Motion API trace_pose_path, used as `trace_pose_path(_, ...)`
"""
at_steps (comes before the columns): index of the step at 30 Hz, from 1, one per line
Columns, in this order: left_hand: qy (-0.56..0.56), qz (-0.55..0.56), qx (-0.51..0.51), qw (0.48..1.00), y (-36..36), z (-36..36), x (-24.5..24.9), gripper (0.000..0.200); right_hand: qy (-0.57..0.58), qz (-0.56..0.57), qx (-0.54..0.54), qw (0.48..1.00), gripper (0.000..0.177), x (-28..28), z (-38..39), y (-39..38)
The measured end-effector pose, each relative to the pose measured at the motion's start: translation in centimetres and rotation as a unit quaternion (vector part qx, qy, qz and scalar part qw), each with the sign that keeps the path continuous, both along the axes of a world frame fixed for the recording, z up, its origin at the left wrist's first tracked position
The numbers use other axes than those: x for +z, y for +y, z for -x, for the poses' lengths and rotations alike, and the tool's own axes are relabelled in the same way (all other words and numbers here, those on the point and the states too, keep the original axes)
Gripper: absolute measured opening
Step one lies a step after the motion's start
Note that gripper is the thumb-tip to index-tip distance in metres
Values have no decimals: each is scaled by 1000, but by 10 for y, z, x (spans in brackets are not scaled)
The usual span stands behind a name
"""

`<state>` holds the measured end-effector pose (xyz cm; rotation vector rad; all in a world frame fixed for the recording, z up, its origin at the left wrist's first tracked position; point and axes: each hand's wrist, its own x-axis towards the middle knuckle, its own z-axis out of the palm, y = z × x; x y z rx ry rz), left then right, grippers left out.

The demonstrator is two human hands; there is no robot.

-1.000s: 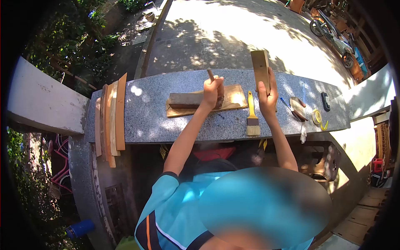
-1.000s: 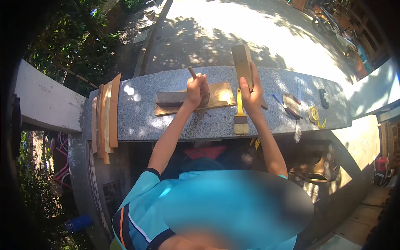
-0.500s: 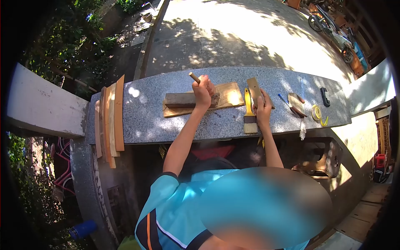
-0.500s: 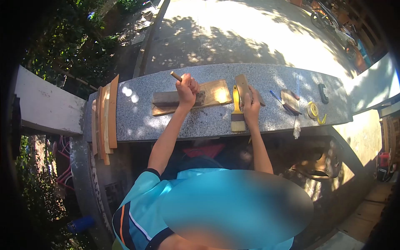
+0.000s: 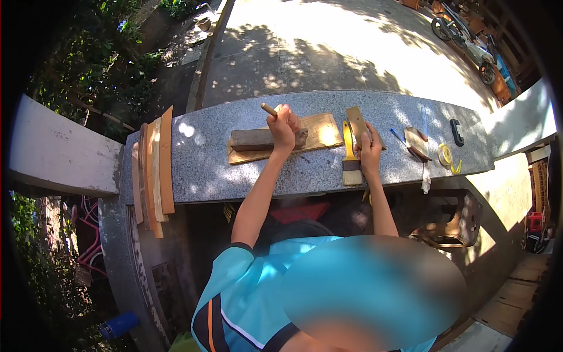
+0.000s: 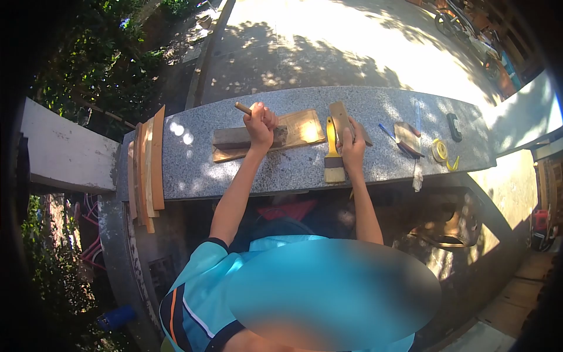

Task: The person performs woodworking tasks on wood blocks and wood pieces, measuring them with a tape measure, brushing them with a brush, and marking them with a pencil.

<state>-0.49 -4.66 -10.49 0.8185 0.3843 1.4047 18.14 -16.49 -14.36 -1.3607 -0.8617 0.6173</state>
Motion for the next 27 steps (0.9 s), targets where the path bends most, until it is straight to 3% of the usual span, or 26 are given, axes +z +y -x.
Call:
trace_pose_path(6,9,10,-83,996,4,4,0,34,-4,7,-4,1000,37,0,-1,0)
trace_pose_path(9,32,-46,-103,993,3,5,1,35,17,4,-2,1000,37,0,0,1)
trace_pose_path(16,127,-42,-226,965,15,3,10,37,34,28,13,999,39,6,0,-4)
trace_pose_path(19,192,-61,-229,952,13,-2,16,39,44,27,15,999,38,9,-1,-1)
trace_pose_path(27,180,-77,-208,958,14,-4,10,36,39,14,15,999,38,5,-1,2)
